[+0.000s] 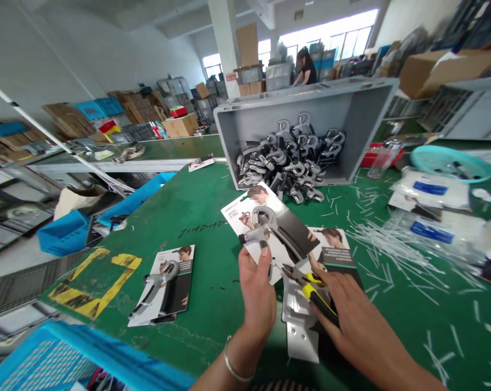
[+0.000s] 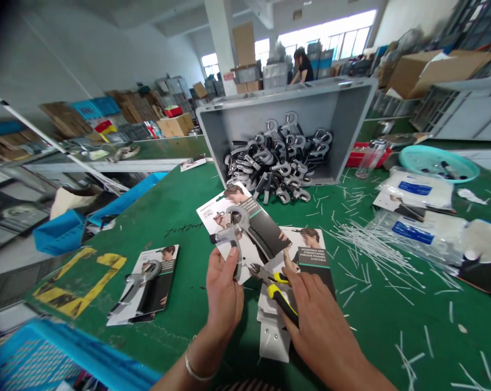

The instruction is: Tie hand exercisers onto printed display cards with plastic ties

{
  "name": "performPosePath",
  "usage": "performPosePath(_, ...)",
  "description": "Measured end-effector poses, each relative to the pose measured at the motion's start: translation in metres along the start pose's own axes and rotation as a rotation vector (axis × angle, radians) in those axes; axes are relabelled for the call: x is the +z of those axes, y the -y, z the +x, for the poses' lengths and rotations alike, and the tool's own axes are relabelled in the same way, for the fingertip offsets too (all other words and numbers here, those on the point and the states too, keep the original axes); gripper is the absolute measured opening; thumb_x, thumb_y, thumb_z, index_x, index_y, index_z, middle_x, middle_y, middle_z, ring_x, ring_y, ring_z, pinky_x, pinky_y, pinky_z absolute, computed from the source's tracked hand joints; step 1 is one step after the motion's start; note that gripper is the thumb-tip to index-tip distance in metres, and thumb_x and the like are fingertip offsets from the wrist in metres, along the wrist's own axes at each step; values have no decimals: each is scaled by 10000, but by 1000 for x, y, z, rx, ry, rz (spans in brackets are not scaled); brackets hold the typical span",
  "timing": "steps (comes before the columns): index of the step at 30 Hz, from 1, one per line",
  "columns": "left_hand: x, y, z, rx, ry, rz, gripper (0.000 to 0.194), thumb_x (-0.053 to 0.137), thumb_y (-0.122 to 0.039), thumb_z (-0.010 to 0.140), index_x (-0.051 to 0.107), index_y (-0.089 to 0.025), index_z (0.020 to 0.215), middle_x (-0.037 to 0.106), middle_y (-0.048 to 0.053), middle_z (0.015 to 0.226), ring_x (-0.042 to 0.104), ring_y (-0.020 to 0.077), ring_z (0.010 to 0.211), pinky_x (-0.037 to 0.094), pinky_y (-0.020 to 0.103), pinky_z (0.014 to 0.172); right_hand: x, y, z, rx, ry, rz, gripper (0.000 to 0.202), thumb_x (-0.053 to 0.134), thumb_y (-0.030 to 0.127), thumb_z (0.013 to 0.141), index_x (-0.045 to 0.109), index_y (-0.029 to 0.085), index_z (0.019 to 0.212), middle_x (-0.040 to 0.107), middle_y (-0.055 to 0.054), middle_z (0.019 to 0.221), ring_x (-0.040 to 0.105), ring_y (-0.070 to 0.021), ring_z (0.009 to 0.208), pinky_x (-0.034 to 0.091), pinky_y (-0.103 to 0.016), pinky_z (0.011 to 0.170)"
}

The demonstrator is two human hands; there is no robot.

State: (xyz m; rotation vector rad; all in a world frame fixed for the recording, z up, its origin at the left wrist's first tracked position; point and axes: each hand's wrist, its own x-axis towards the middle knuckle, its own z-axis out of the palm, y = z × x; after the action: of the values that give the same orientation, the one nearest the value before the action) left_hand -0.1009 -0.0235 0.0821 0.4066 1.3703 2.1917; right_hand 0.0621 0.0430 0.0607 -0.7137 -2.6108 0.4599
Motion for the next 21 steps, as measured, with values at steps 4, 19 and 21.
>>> performPosePath(4,0,-1,-1,14,14,4,352,595,-363,918,498,-235,1232,586,63,1359,546,207,1266,422,349,1072,0,4,3,43,-2,48,559,526,387,930,371,214,1439,586,-154,1257,572,-324,1147,480,-527,982)
performPosePath(19,-19,5,8,25,130,-53,371,686,-292,858,554,-188,1189,651,107,1272,588,252,1203,436,378,1045,33,-55,-15,128,202,371,484,533,552,877,626,286,1271,636,-94,1317,561,-403,1232,442,-578,1054)
performPosePath(21,-20,-4,4,2,171,-38,381,697,-287,847,557,-190,1187,663,100,1257,607,251,1174,445,379,1035,24,-49,-17,183,197,429,485,563,575,855,658,288,1234,658,-90,1285,579,-402,1206,469,-553,1028)
